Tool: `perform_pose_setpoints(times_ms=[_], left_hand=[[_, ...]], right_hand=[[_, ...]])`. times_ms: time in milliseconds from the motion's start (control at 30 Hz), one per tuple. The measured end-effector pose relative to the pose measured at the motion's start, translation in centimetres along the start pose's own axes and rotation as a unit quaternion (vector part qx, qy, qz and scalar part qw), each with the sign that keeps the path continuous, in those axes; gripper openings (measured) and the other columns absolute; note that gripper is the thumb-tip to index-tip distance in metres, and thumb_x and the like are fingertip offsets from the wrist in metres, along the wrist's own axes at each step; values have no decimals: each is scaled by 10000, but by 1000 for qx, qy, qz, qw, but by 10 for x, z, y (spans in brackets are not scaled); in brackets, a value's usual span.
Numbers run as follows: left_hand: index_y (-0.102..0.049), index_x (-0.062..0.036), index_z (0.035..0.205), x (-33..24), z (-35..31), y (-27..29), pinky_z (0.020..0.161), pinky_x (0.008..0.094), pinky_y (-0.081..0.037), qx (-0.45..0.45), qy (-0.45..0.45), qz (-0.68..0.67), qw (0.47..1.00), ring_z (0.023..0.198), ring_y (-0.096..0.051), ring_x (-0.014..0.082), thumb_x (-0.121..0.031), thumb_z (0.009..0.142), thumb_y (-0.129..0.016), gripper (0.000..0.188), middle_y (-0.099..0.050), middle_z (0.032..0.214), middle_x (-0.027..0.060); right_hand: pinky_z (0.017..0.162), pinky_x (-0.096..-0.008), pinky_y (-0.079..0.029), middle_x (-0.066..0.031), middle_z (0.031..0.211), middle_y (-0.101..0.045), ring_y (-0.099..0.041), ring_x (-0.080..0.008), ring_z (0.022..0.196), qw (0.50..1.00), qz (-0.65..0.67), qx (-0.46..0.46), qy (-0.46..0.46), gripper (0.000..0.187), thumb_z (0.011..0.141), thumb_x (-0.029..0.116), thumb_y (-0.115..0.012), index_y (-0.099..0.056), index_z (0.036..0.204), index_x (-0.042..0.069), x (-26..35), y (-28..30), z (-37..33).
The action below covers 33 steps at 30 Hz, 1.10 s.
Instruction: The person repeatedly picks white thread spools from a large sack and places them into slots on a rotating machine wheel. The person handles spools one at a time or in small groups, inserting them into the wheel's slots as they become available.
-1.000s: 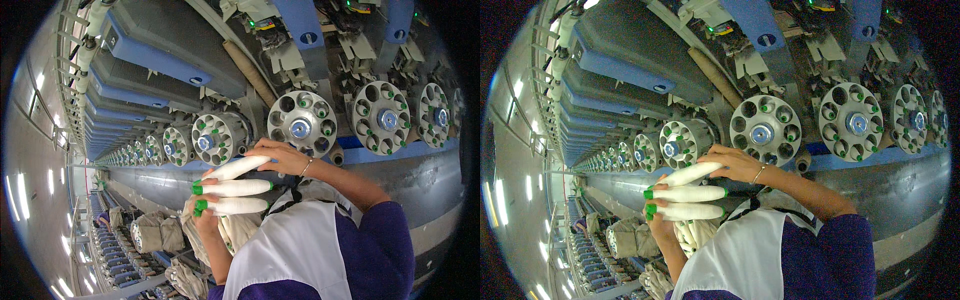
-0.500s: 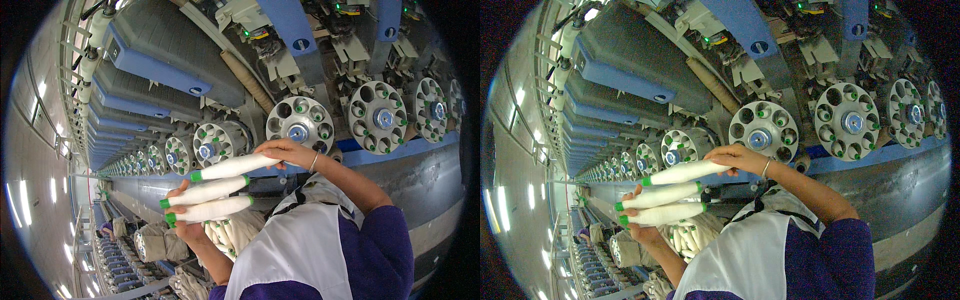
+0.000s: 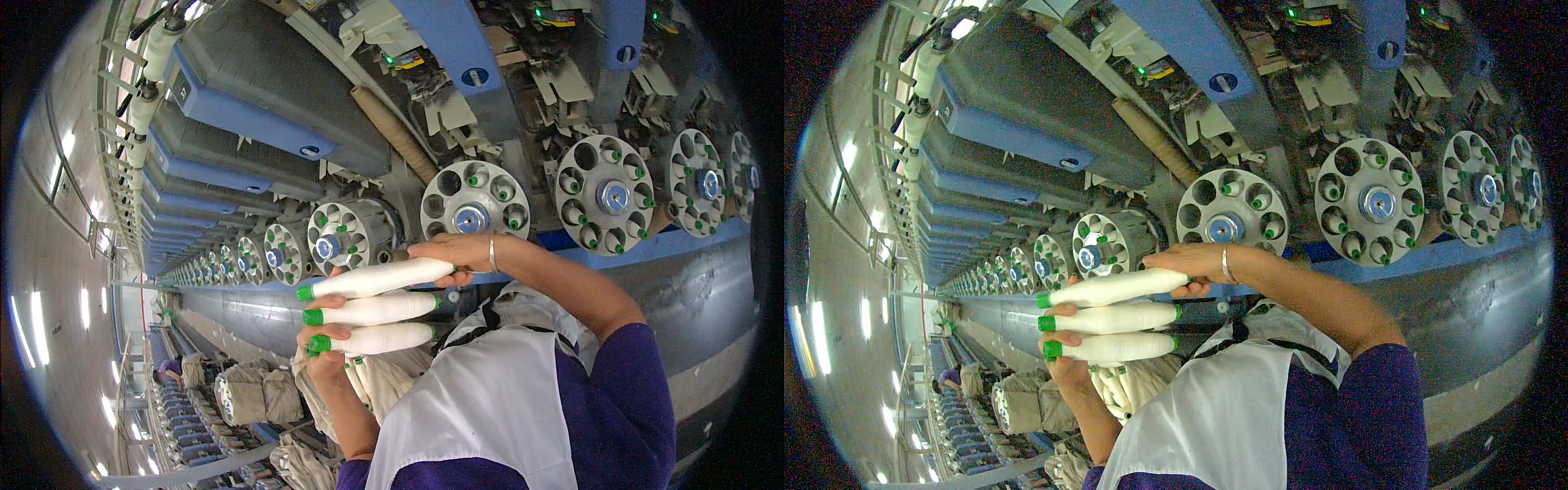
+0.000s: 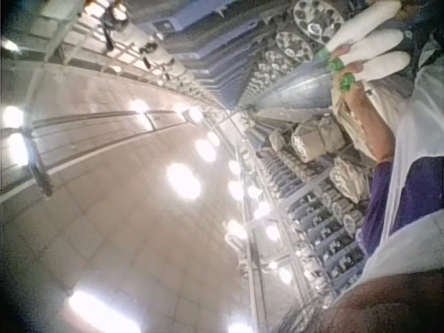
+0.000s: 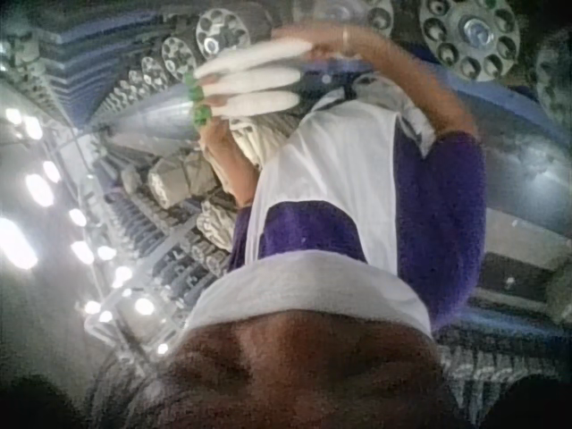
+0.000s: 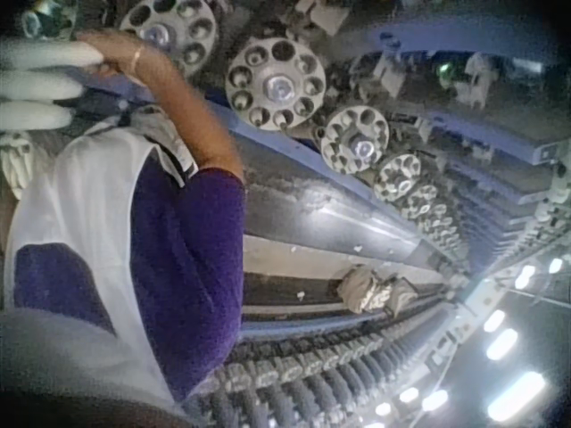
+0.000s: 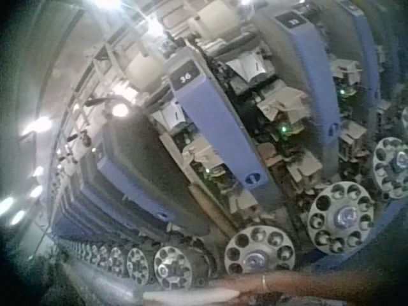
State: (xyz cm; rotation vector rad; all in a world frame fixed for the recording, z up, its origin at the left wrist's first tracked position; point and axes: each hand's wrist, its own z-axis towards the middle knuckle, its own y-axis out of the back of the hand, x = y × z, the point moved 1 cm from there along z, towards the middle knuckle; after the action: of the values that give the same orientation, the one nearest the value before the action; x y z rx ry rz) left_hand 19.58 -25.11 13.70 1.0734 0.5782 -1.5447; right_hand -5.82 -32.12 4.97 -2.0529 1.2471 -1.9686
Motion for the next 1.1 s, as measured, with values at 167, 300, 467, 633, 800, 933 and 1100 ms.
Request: perform_pose_setpoints(times_ms=[167,300,467,633,800,933,1100], left_hand=[[-621,-70,757,-4,3,-5,1030,646,-303,30,6,-22,999,1249,-414,529,-556,794,-680,491,-588,1136,175],[-603,-75,763,-5,2,-5,1037,674,-285,21,19,-20,999,1260,-397,529,-546,794,-689,480,-585,1101,162],[-608,-79,784,-6,-6,-4,1041,656,-336,-81,39,-97,991,1291,-370,502,-498,800,-709,432,-558,1159,162],[-609,-80,800,-6,-14,-7,1059,628,-323,-95,51,-85,990,1314,-362,464,-498,802,-712,430,-537,1204,164],[-606,-84,848,-3,-23,-15,1075,575,-309,-159,66,-111,979,1306,-384,437,-499,815,-699,427,-528,1227,173],[-594,-73,863,-3,-26,-20,1068,552,-320,-178,75,-114,974,1290,-405,418,-472,836,-683,410,-534,1226,171],[-600,-40,860,-2,-22,-27,1058,501,-319,-155,112,-17,981,1296,-415,379,-480,810,-701,454,-567,1220,157]], right_hand=[[337,-229,-267,6,515,-466,-364,-56,375,998,-60,13,-30,538,996,507,-331,-619,1035,55,0,2,2],[465,-213,-437,-43,708,-614,-566,-90,543,993,-70,-59,73,502,1006,459,-380,-601,1179,43,-2,6,1],[725,-259,-529,-65,1014,-649,-650,-107,835,949,-178,-113,234,379,960,280,-576,-587,1280,78,-5,11,-7],[796,-334,-489,-67,996,-673,-620,-213,901,784,-402,-262,393,387,775,119,-737,-684,1157,88,-14,-1,-2],[766,-347,-486,-64,929,-666,-608,-240,841,710,-392,-336,478,321,729,103,-749,-720,1047,73,-23,-10,2],[733,-359,-486,-75,870,-654,-596,-236,820,664,-387,-361,529,205,726,83,-738,-710,926,45,-24,-13,8],[641,-365,-490,-69,773,-636,-624,-250,729,697,-471,-341,420,89,807,87,-670,-606,857,50,-34,-11,9]])
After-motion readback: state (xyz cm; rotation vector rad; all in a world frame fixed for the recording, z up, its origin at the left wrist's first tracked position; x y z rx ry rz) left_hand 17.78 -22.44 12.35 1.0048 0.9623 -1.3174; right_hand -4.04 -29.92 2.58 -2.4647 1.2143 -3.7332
